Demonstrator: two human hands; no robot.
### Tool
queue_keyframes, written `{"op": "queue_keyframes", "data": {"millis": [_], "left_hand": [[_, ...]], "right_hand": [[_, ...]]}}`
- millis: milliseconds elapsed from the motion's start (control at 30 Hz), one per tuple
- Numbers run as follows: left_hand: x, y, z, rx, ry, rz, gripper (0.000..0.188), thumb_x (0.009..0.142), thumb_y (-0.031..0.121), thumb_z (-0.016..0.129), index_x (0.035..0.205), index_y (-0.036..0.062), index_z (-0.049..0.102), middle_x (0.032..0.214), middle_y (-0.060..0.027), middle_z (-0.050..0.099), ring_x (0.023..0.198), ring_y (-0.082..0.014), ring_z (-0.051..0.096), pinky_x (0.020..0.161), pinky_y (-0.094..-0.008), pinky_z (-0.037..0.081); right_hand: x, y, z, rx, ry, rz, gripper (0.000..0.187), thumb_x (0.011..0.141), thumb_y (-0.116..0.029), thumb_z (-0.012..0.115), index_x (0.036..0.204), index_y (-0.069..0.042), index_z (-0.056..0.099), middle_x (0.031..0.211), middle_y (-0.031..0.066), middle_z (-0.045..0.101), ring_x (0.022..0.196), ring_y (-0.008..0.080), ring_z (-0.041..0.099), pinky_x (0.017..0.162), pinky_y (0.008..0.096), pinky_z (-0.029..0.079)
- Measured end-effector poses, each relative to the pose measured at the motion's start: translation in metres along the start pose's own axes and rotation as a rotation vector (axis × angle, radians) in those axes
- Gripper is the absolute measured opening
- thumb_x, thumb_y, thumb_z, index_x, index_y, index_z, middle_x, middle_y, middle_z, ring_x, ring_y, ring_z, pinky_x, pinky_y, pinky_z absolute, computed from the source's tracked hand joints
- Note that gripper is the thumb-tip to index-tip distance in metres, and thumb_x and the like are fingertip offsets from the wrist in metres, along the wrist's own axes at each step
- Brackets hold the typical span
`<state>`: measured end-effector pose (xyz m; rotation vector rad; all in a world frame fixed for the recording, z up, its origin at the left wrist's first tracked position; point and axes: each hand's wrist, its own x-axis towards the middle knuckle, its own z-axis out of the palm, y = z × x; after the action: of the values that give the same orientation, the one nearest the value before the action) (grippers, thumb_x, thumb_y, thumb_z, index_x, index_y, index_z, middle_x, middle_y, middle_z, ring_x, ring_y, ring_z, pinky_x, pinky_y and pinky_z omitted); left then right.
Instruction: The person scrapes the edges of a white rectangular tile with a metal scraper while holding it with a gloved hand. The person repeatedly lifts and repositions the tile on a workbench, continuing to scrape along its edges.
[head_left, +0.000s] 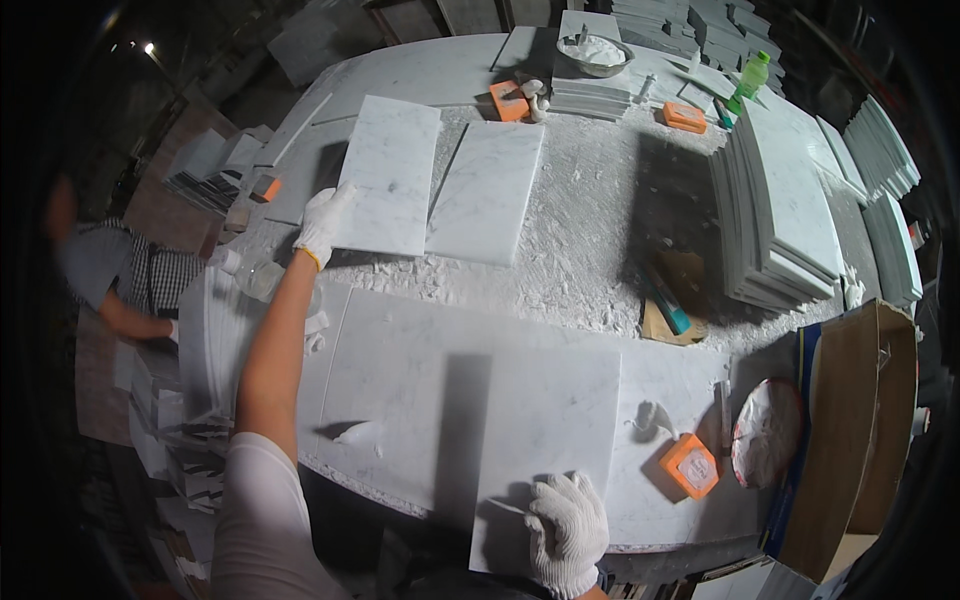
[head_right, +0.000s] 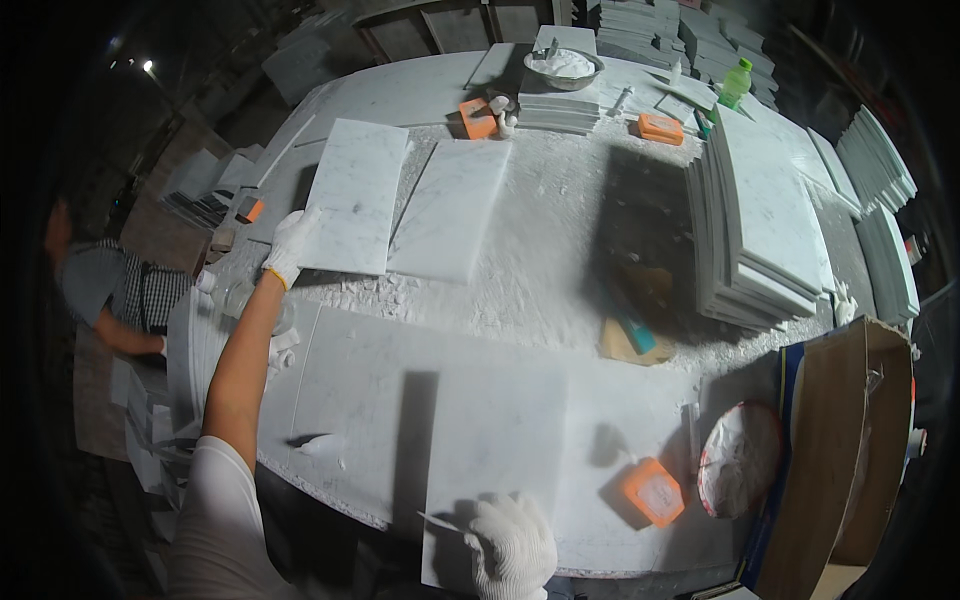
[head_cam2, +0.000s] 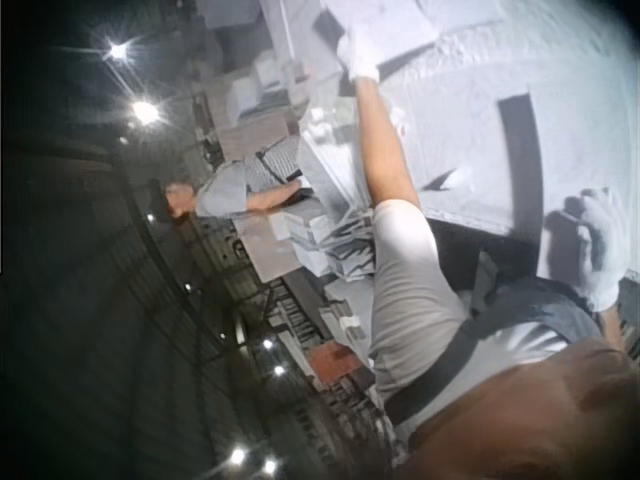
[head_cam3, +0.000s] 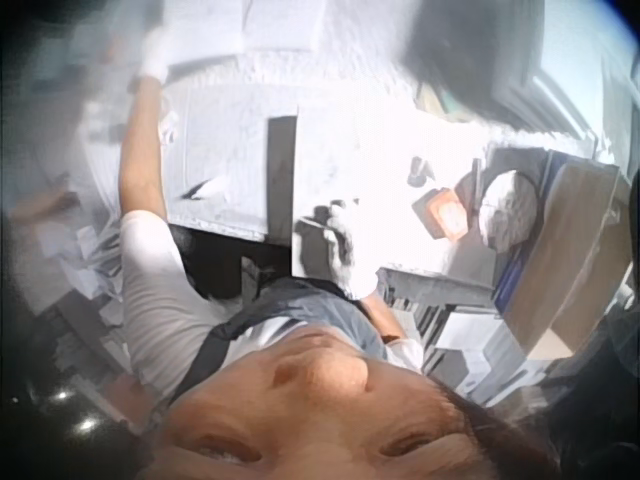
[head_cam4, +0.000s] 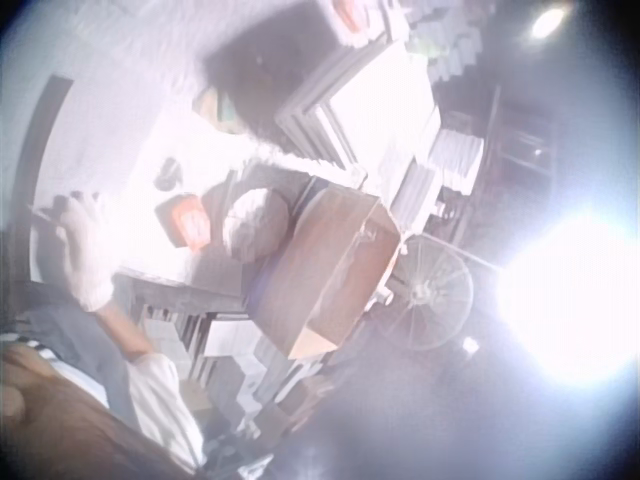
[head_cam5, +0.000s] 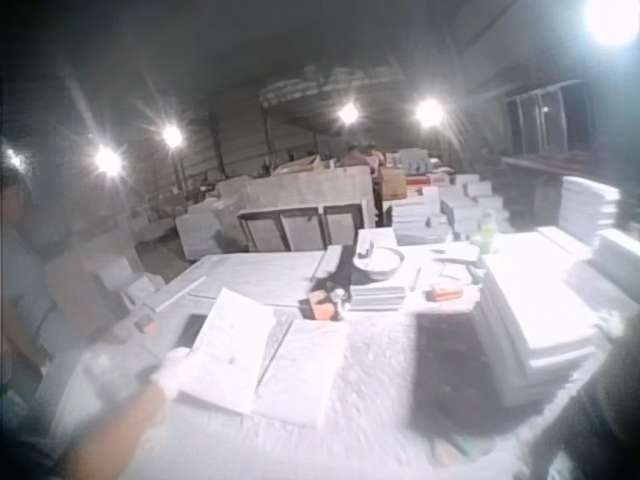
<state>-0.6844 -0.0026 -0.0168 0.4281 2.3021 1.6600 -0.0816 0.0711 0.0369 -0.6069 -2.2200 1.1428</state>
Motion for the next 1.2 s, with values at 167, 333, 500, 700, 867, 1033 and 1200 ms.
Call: {"op": "queue_keyframes", "data": {"millis": [167, 333, 500, 700, 867, 1033, 1200], "left_hand": [[0.017, -0.005, -0.002, -0.01, -0.04, -0.049, 0.042, 0.097, 0.036, 0.073, 0.117, -0.002, 0.072, 0.107, -0.0013, 0.073, 0.097, -0.0086, 0.063, 0.084, -0.0259, 0.05], [0.032, -0.002, 0.003, 0.055, -0.097, -0.012, 0.046, 0.098, 0.038, 0.072, 0.119, -0.0033, 0.071, 0.108, -0.0028, 0.072, 0.099, -0.0099, 0.064, 0.087, -0.0271, 0.051], [0.045, -0.012, 0.004, 0.063, -0.118, -0.046, 0.051, 0.099, 0.041, 0.07, 0.121, -0.0043, 0.07, 0.111, -0.0042, 0.072, 0.102, -0.0116, 0.064, 0.09, -0.0288, 0.051], [0.045, -0.031, 0.009, 0.044, -0.148, -0.076, 0.054, 0.097, 0.045, 0.072, 0.12, -0.0044, 0.071, 0.107, -0.003, 0.072, 0.102, -0.0122, 0.064, 0.09, -0.0287, 0.051], [0.044, -0.031, 0.021, 0.317, -0.011, 0.05, 0.053, 0.092, 0.051, 0.074, 0.099, -0.0015, 0.075, 0.09, -0.0011, 0.07, 0.086, -0.0112, 0.059, 0.078, -0.0297, 0.049], [0.046, -0.029, 0.022, 0.458, -0.019, 0.042, 0.06, 0.093, 0.058, 0.069, 0.096, -0.0021, 0.073, 0.087, -0.0041, 0.068, 0.083, -0.0147, 0.057, 0.078, -0.0324, 0.048], [0.049, -0.032, 0.017, 0.467, -0.059, 0.057, 0.065, 0.097, 0.059, 0.063, 0.114, -0.0033, 0.073, 0.103, -0.0052, 0.071, 0.099, -0.0149, 0.06, 0.091, -0.0316, 0.047]], "right_hand": [[-0.011, 0.007, -0.001, 0.1, -0.204, 0.125, 0.025, 0.094, -0.002, 0.067, 0.119, -0.005, 0.066, 0.126, 0.0211, 0.069, 0.127, 0.0413, 0.061, 0.115, 0.056, 0.04], [-0.012, 0.005, 0.002, 0.072, -0.144, 0.142, 0.024, 0.091, 0.001, 0.068, 0.113, -0.005, 0.069, 0.121, 0.0202, 0.071, 0.122, 0.0399, 0.065, 0.11, 0.0529, 0.046], [-0.005, 0.006, 0.002, 0.071, -0.137, 0.104, 0.031, 0.085, 0.006, 0.066, 0.113, -0.006, 0.07, 0.118, 0.0201, 0.073, 0.118, 0.0385, 0.067, 0.107, 0.0519, 0.049], [-0.008, 0.011, 0.008, 0.044, -0.137, 0.09, 0.032, 0.087, 0.006, 0.062, 0.115, -0.005, 0.069, 0.117, 0.0212, 0.072, 0.116, 0.0367, 0.068, 0.106, 0.0513, 0.049], [-0.027, 0.02, 0.027, 0.698, 0.021, 0.691, 0.036, 0.084, 0.009, 0.066, 0.118, -0.004, 0.069, 0.121, 0.023, 0.07, 0.117, 0.0308, 0.067, 0.101, 0.0433, 0.053], [-0.042, 0.033, 0.028, 0.296, -0.08, 0.272, 0.034, 0.084, 0.003, 0.072, 0.118, 0.002, 0.068, 0.123, 0.0204, 0.069, 0.113, 0.0257, 0.068, 0.091, 0.0365, 0.058], [-0.013, 0.028, 0.016, 0.278, -0.178, 0.24, 0.024, 0.085, -0.005, 0.073, 0.108, 0.0, 0.068, 0.116, 0.0179, 0.07, 0.1, 0.028, 0.068, 0.08, 0.036, 0.057]]}}
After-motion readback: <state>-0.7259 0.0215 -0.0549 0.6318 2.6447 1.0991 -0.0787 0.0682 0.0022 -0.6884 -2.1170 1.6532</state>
